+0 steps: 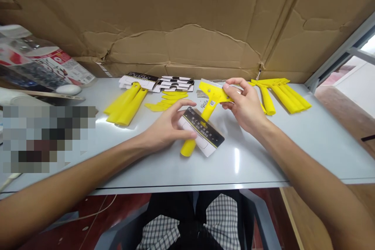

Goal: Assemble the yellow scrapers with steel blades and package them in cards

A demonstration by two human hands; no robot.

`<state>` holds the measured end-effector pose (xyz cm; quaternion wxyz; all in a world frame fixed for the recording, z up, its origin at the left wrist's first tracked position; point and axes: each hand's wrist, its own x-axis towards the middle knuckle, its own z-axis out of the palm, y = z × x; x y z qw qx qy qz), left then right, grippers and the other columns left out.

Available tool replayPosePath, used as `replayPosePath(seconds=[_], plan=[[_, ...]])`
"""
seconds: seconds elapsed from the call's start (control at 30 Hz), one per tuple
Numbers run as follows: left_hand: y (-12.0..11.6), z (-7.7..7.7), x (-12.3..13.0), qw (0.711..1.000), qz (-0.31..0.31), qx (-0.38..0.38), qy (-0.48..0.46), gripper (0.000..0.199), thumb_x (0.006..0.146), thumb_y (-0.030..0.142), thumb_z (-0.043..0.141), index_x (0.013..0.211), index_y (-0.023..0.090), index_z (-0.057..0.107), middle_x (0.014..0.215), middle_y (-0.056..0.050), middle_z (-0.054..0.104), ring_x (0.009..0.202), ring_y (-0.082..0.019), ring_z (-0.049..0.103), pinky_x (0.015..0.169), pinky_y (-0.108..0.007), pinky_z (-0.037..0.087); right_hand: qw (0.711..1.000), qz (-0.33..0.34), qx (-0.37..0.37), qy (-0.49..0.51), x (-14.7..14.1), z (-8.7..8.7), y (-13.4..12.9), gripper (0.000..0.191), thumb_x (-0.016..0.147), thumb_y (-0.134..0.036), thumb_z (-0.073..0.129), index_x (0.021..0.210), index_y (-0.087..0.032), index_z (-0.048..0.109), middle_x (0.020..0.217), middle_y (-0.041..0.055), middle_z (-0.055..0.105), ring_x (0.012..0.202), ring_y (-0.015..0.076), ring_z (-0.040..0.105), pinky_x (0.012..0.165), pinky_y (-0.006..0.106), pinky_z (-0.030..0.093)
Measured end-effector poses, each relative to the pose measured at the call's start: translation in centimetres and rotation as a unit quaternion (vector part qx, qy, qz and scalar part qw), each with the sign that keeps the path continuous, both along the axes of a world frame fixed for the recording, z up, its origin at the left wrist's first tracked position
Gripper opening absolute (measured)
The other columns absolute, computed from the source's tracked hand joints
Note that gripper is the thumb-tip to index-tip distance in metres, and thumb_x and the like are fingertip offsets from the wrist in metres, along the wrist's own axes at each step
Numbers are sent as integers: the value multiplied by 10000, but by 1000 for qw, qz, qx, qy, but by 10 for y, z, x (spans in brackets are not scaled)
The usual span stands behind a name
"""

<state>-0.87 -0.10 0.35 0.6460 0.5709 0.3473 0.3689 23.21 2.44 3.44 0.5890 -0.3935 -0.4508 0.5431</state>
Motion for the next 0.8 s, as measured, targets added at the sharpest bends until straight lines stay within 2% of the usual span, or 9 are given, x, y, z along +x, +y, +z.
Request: replayPosePath(seconds=[0.1, 0.2, 0.3, 0.43, 0.5, 0.6, 0.67, 0.73, 0.8], plan=[[1, 0, 0, 998, 49, 45, -3, 788, 676, 233, 979, 1344, 264, 562, 1275, -76, 728, 1118, -277, 745, 937, -430, 627, 999, -3, 18, -46, 0, -6, -1, 455, 700, -449, 1001, 919, -274, 643, 778, -32, 705, 696, 154, 625, 604, 294, 477], [4, 1, -2, 990, 101, 100, 1, 777, 659, 247, 995, 1333, 260, 608, 1296, -79, 736, 1202, -290, 705, 1015, -437, 589, 993, 52, 18, -106, -6, -15, -7, 405, 708, -485, 1002, 856, -235, 720, 744, -9, 720, 688, 160, 641, 664, 320, 526], [5, 5, -4, 987, 112, 117, 20, 775, 626, 230, 1012, 1318, 257, 664, 1235, -67, 755, 1181, -290, 695, 1019, -434, 575, 986, 102, 18, -133, -10, -19, -12, 384, 803, -571, 926, 909, -224, 797, 922, 42, 792, 865, 214, 723, 825, 381, 583], [4, 5, -1, 990, 132, 38, -32, 653, 649, 243, 1002, 1232, 225, 708, 1183, -68, 758, 1122, -271, 695, 986, -425, 573, 986, 152, -12, -62, -11, -13, -16, 455, 942, -661, 754, 1144, -256, 800, 1292, 88, 770, 1180, 272, 714, 1028, 456, 570], [5, 3, 1, 983, 162, -6, -80, 616, 627, 225, 1008, 1157, 212, 695, 1156, -62, 753, 1086, -252, 698, 959, -409, 576, 980, 198, -30, -14, -11, -12, -18, 571, 927, -669, 761, 1379, -327, 695, 1466, 85, 689, 1262, 287, 689, 1027, 479, 587], [7, 1, 2, 973, 198, -34, -115, 604, 615, 207, 1008, 1097, 217, 644, 1108, -42, 747, 1026, -228, 706, 905, -391, 590, 957, 287, -49, -18, -14, -14, -24, 1120, 772, -548, 944, 1682, -465, 295, 1577, 107, 590, 1215, 308, 726, 975, 520, 630], [9, 1, 1, 972, 207, -34, -106, 615, 606, 209, 1010, 1078, 226, 616, 1066, -25, 744, 987, -223, 713, 871, -389, 600, 947, 304, -71, -71, -18, -18, -27, 1417, 704, -383, 1010, 1728, -492, 37, 1494, 126, 629, 1077, 292, 780, 953, 539, 647], [13, 2, -2, 975, 205, -33, -84, 625, 593, 210, 1010, 1068, 232, 604, 1036, -16, 742, 958, -226, 718, 856, -399, 606, 946, 289, -90, -119, -21, -23, -29, 1481, 716, -283, 997, 1734, -454, -65, 1307, 102, 705, 948, 273, 804, 927, 542, 661], [19, 4, -6, 975, 211, -24, -57, 619, 599, 211, 1001, 1073, 235, 605, 1043, -23, 748, 951, -236, 723, 865, -418, 608, 948, 272, -93, -139, -24, -26, -30, 1449, 739, -265, 973, 1740, -412, -66, 1159, 66, 731, 880, 270, 811, 886, 528, 674]])
